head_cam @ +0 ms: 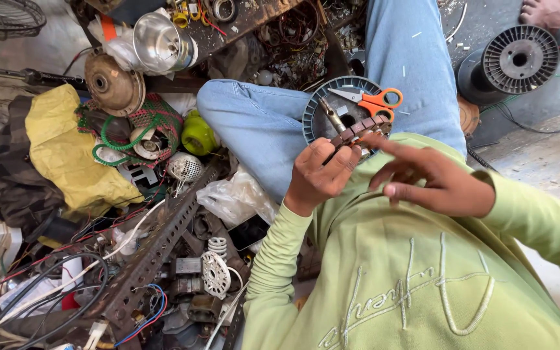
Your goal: The person sits on the ground and fits copper wire coils into the slots of a laminated motor stator core held on their lap, pressing each coil into place by hand. They use scissors to trim wire ends and reach to a cluttered workbench for small parts, then hold up the assembled stator.
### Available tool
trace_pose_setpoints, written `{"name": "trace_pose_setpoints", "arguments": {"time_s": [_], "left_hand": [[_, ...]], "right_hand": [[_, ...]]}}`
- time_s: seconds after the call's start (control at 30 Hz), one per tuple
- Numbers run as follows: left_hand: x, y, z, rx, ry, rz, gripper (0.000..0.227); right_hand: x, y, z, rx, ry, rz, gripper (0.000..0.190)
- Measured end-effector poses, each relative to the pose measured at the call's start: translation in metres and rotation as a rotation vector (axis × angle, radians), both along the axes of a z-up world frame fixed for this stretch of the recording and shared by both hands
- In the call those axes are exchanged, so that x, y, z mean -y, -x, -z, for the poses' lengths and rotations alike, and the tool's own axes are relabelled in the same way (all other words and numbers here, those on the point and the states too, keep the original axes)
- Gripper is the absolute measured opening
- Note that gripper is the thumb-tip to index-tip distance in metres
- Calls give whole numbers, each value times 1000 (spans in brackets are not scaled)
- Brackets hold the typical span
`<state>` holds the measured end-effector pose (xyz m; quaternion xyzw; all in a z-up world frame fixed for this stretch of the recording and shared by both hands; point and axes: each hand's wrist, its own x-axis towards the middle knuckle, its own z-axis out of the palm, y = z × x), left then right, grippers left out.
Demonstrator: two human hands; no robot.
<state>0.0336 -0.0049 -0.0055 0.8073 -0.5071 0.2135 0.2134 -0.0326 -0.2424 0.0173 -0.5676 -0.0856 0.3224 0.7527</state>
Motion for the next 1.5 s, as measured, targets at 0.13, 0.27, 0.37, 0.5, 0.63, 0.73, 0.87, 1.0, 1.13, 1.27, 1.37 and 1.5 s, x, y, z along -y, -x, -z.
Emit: {"name": "trace_pose_setpoints", "arguments": {"time_s": [0.13,0.27,0.37,0.5,0.63,0.73,0.87,1.0,1.13,1.27,1.37,1.5], "left_hand": [[-1,2,3,-20,-8,-9,20],[1,1,-1,-37,-6,-16,20],[2,1,-2,-31,20,-18,19],[1,3,1,-38,24,-32,17],[1,5,1,-37,5,-35,17],[2,6,2,-21,2,-47,17],[-1,9,2,-49,7,-66,19],[-3,15,12,-44,7,-104,18],[-2,24,18,-93,79,-188,20],[1,31,22,-142,135,-249,20],[1,34,26,-142,154,-278,22],[1,34,28,-174,176,-280,22]], "right_hand": [[-5,3,2,575,763,278,45],[-23,1,28,749,567,593,29],[-34,-4,36,775,514,656,35],[-32,6,46,744,582,662,32],[-15,17,45,746,581,631,48],[-4,13,32,764,571,614,51],[2,10,33,832,623,639,51],[18,-1,10,790,779,567,36],[21,-6,25,493,323,616,25],[-4,-2,51,398,392,363,22],[-22,-5,54,411,243,400,22],[-32,-11,45,583,206,444,16]]}}
